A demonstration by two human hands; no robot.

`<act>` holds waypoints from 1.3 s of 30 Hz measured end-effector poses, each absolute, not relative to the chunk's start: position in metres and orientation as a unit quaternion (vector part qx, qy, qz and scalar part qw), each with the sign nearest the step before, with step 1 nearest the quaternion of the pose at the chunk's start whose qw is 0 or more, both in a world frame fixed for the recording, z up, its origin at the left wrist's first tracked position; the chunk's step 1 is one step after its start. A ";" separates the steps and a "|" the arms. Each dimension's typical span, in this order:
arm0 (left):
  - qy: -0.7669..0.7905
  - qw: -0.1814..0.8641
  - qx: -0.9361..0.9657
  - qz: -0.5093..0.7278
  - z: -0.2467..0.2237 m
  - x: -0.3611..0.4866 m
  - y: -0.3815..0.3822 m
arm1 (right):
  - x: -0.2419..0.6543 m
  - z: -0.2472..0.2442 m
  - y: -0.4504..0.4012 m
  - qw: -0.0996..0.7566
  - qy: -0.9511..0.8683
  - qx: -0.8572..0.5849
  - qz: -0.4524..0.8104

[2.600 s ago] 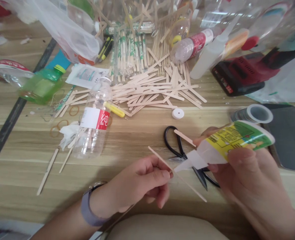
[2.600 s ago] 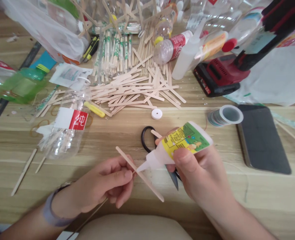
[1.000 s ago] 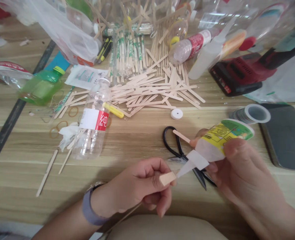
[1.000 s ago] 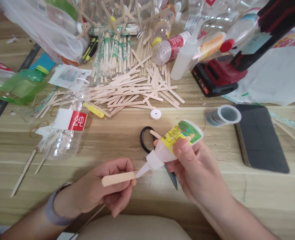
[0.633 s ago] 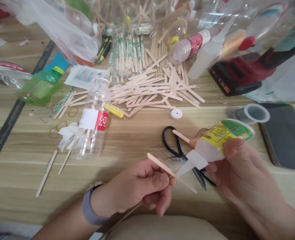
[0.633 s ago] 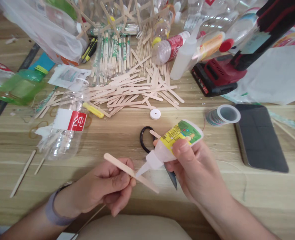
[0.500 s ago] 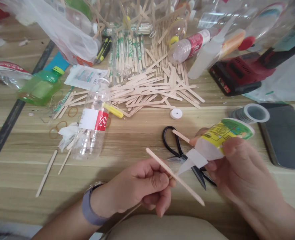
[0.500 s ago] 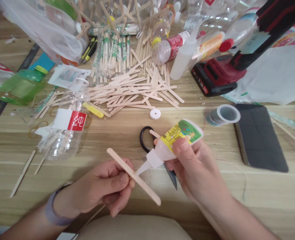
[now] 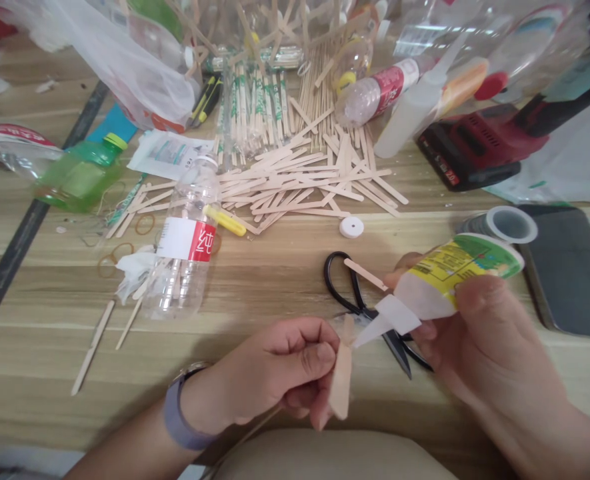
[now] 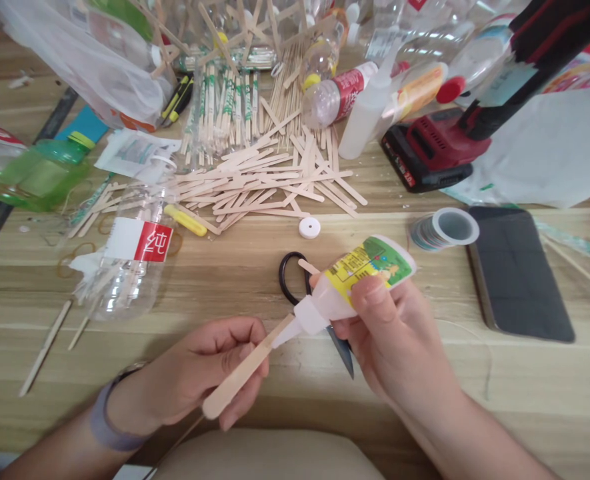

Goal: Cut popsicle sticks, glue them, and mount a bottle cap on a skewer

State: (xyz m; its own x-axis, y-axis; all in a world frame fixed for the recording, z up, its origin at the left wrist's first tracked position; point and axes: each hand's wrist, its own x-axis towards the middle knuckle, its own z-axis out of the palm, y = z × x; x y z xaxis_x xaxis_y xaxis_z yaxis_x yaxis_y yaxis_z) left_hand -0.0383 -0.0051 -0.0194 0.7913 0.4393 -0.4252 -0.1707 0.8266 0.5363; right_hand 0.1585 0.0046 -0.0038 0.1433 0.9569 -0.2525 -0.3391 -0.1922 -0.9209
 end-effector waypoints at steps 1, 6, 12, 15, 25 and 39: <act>0.275 0.916 0.242 0.165 -0.020 -0.038 -0.005 | 0.158 -0.003 0.004 0.558 -0.304 -0.507 0.583; 0.268 0.919 0.242 0.159 -0.019 -0.038 -0.003 | 0.158 -0.003 0.003 0.556 -0.314 -0.489 0.594; 0.275 0.915 0.242 0.167 -0.018 -0.039 -0.004 | 0.162 -0.007 0.001 0.560 -0.328 -0.484 0.588; 0.265 0.917 0.247 0.166 -0.019 -0.040 -0.005 | 0.162 -0.008 0.001 0.554 -0.340 -0.496 0.576; 0.231 0.924 0.251 0.171 -0.019 -0.042 -0.005 | 0.162 -0.007 -0.001 0.552 -0.336 -0.482 0.591; 0.255 0.916 0.263 0.166 -0.017 -0.041 -0.005 | 0.163 -0.003 0.001 0.552 -0.382 -0.454 0.586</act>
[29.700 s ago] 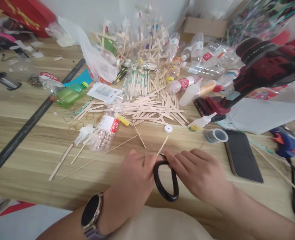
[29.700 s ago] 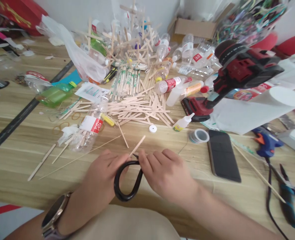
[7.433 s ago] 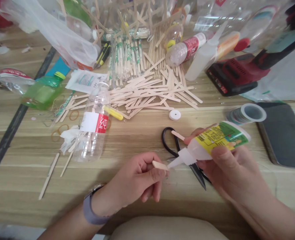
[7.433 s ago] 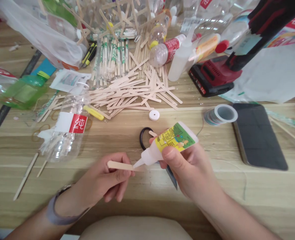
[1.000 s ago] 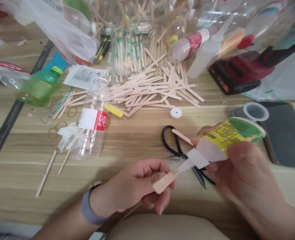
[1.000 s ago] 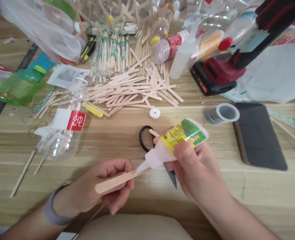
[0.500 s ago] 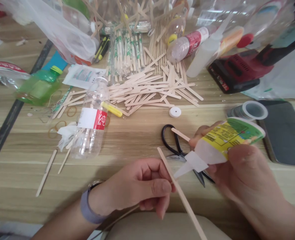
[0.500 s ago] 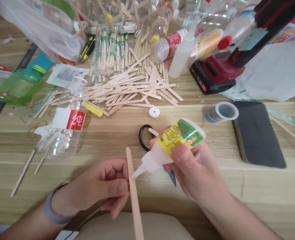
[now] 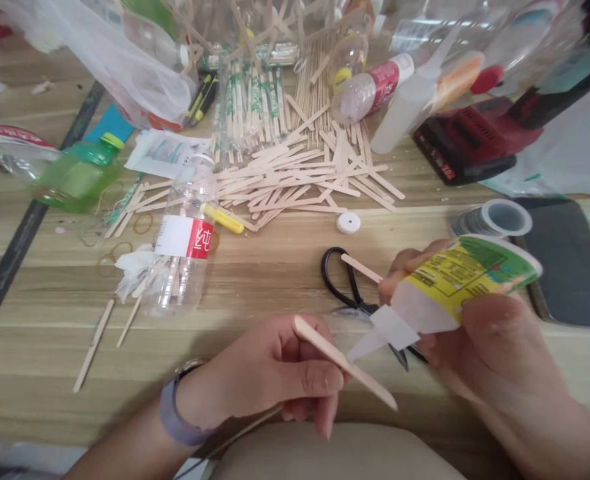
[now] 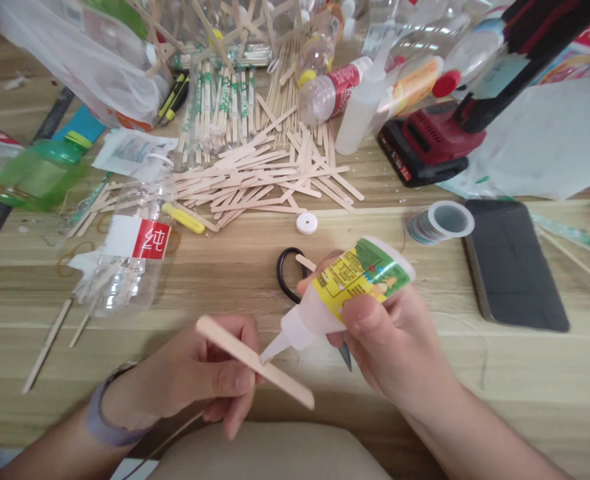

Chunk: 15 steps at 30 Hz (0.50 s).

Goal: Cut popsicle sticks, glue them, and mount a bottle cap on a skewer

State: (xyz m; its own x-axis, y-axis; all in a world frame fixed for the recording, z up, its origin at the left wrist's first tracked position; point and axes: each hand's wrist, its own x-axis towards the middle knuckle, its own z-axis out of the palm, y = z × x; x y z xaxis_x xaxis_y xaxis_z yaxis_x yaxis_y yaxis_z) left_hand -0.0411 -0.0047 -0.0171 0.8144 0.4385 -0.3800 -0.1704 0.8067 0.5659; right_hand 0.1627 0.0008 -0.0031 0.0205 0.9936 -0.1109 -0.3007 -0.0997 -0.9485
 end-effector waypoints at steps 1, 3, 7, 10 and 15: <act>0.262 0.915 0.259 0.168 -0.017 -0.041 -0.005 | 0.163 -0.003 0.001 0.551 -0.384 -0.454 0.586; 0.275 0.912 0.253 0.168 -0.017 -0.041 -0.006 | 0.163 -0.002 0.001 0.548 -0.384 -0.456 0.586; 0.279 0.913 0.248 0.167 -0.015 -0.041 -0.006 | 0.163 -0.003 0.001 0.553 -0.384 -0.448 0.588; 0.273 0.915 0.244 0.167 -0.014 -0.041 -0.005 | 0.164 -0.004 0.000 0.557 -0.380 -0.446 0.589; 0.261 0.917 0.247 0.175 -0.017 -0.041 -0.005 | 0.164 -0.005 -0.001 0.563 -0.362 -0.445 0.595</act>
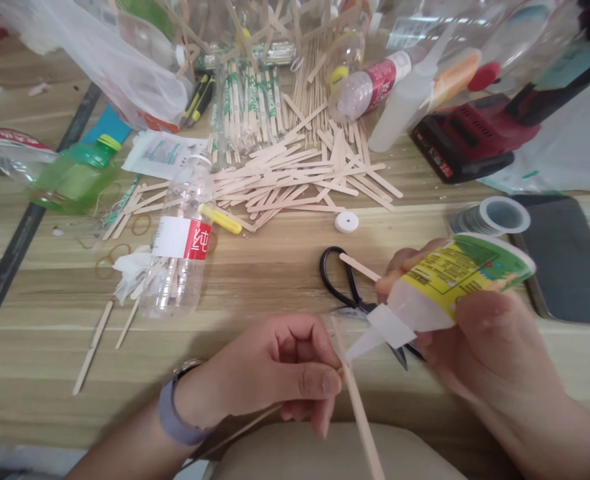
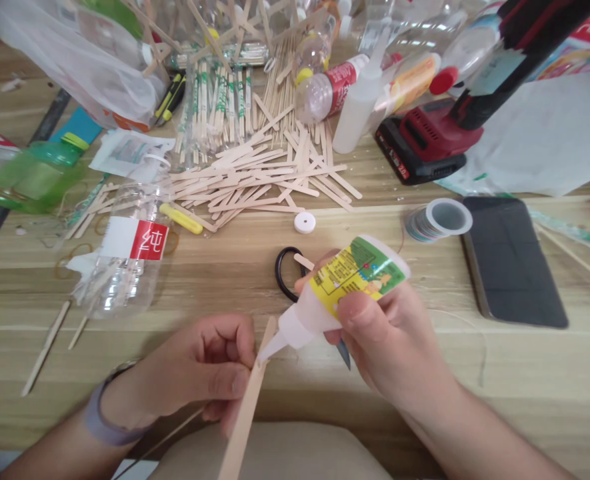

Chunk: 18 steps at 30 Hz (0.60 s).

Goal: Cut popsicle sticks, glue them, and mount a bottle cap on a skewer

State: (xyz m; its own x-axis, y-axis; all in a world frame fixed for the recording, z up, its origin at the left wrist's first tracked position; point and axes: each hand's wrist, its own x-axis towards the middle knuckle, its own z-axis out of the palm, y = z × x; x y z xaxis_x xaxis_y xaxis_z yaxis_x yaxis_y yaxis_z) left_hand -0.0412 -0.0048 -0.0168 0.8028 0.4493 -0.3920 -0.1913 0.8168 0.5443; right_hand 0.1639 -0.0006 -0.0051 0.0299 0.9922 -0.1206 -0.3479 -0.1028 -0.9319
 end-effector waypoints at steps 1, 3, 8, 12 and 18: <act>0.257 0.918 0.247 0.176 -0.017 -0.041 -0.005 | 0.164 -0.005 -0.001 0.565 -0.356 -0.444 0.598; 0.251 0.919 0.246 0.178 -0.018 -0.041 -0.005 | 0.163 -0.005 0.000 0.564 -0.343 -0.446 0.604; 0.250 0.919 0.248 0.179 -0.019 -0.042 -0.005 | 0.163 -0.005 -0.001 0.570 -0.318 -0.451 0.609; 0.237 0.924 0.244 0.178 -0.018 -0.042 -0.004 | 0.162 -0.003 0.000 0.572 -0.285 -0.457 0.619; 0.234 0.921 0.251 0.186 -0.020 -0.042 -0.003 | 0.160 -0.003 0.003 0.545 -0.233 -0.443 0.672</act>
State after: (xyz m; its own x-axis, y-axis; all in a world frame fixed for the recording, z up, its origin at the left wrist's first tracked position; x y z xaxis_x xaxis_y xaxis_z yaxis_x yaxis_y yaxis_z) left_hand -0.0424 -0.0033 -0.0199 0.8216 0.4592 -0.3379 -0.2243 0.8052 0.5489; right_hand 0.1601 0.0030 -0.0027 -0.0123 0.9399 -0.3412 -0.5261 -0.2963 -0.7971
